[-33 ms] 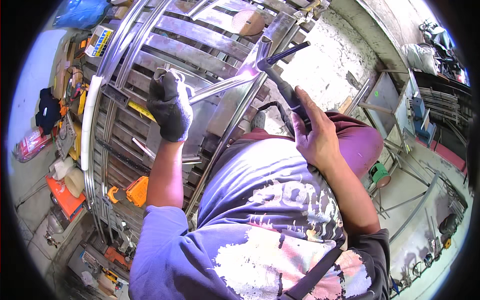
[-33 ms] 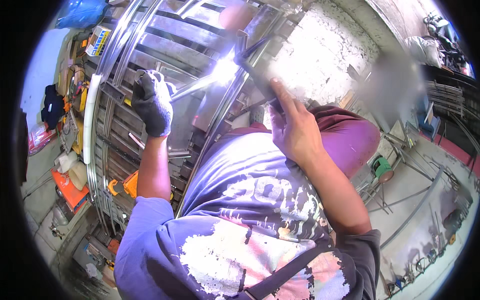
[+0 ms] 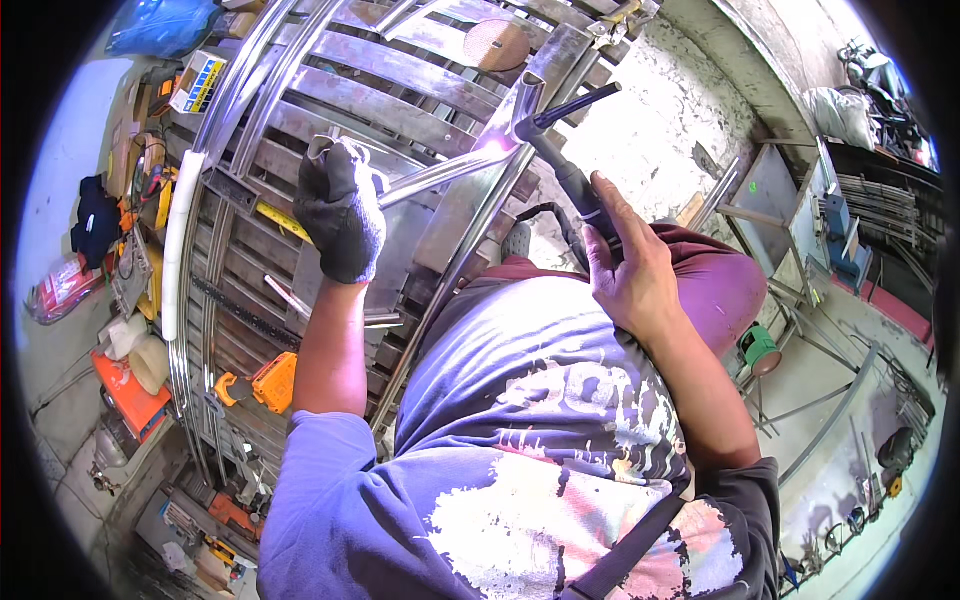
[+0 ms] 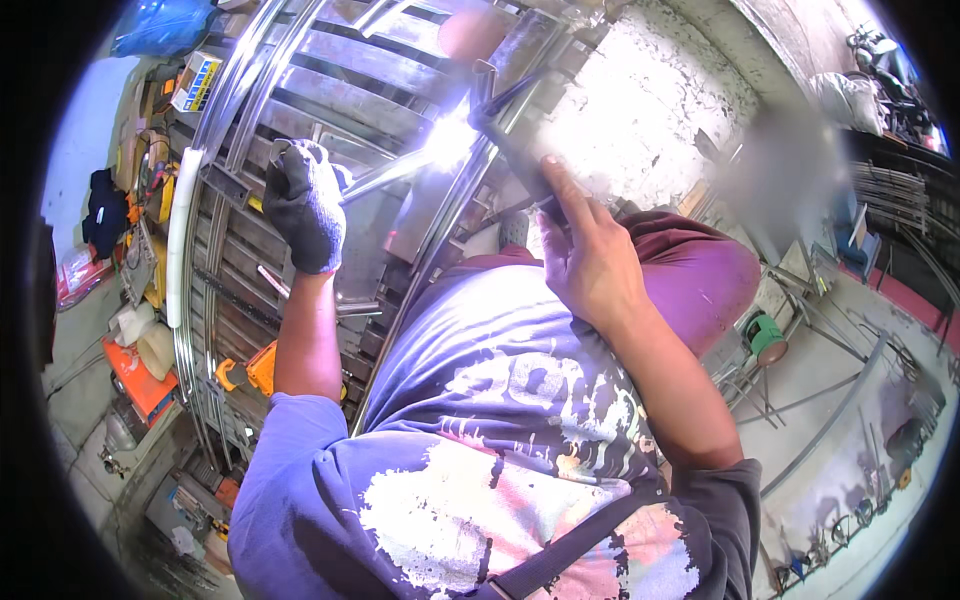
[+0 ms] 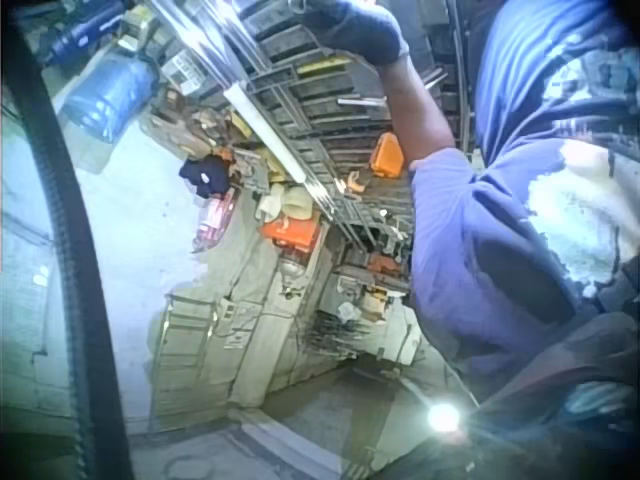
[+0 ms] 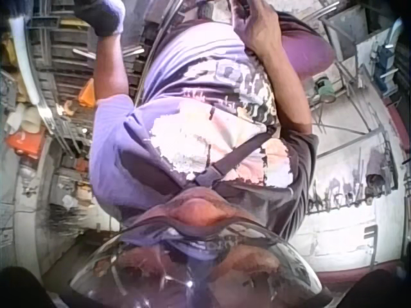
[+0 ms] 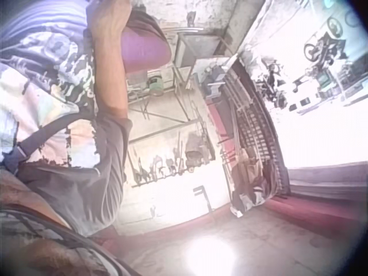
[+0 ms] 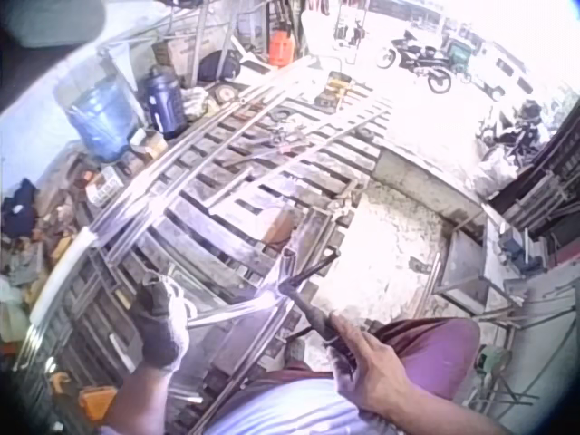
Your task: Welding metal tubes together using a TIG welder after grinding.
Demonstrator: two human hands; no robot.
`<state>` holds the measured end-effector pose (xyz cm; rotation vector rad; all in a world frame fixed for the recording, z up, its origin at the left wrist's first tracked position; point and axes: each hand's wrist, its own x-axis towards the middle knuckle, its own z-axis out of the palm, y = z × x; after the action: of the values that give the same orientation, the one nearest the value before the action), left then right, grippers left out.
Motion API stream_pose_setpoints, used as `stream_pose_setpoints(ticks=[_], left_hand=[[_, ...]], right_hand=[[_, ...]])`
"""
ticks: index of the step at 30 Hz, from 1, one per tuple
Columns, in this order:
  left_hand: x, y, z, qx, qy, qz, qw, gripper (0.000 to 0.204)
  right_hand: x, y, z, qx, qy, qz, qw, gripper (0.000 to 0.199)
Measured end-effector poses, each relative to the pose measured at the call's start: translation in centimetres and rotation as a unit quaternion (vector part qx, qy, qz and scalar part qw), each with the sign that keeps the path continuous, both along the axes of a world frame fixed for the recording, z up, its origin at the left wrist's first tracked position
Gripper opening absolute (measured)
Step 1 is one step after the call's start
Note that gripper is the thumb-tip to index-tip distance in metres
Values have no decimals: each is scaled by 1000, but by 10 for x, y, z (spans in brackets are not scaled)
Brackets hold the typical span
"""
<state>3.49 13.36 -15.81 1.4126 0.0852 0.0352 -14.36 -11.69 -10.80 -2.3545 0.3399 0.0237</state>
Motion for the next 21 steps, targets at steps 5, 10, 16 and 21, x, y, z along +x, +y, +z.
stream_pose_setpoints(ticks=[5,10,16,21], left_hand=[[2,10,-10,181,-84,-32,979,17],[5,11,-13,222,-95,-31,970,16],[8,16,-17,210,-92,-45,972,14],[5,8,-9,158,-51,-32,986,14]], right_hand=[[-3,-1,-4,13,-13,-10,1000,70],[-1,1,1,45,3,-38,998,67],[-2,2,-3,16,-9,-19,1000,66],[-2,1,-4,8,-14,-11,1000,65]])
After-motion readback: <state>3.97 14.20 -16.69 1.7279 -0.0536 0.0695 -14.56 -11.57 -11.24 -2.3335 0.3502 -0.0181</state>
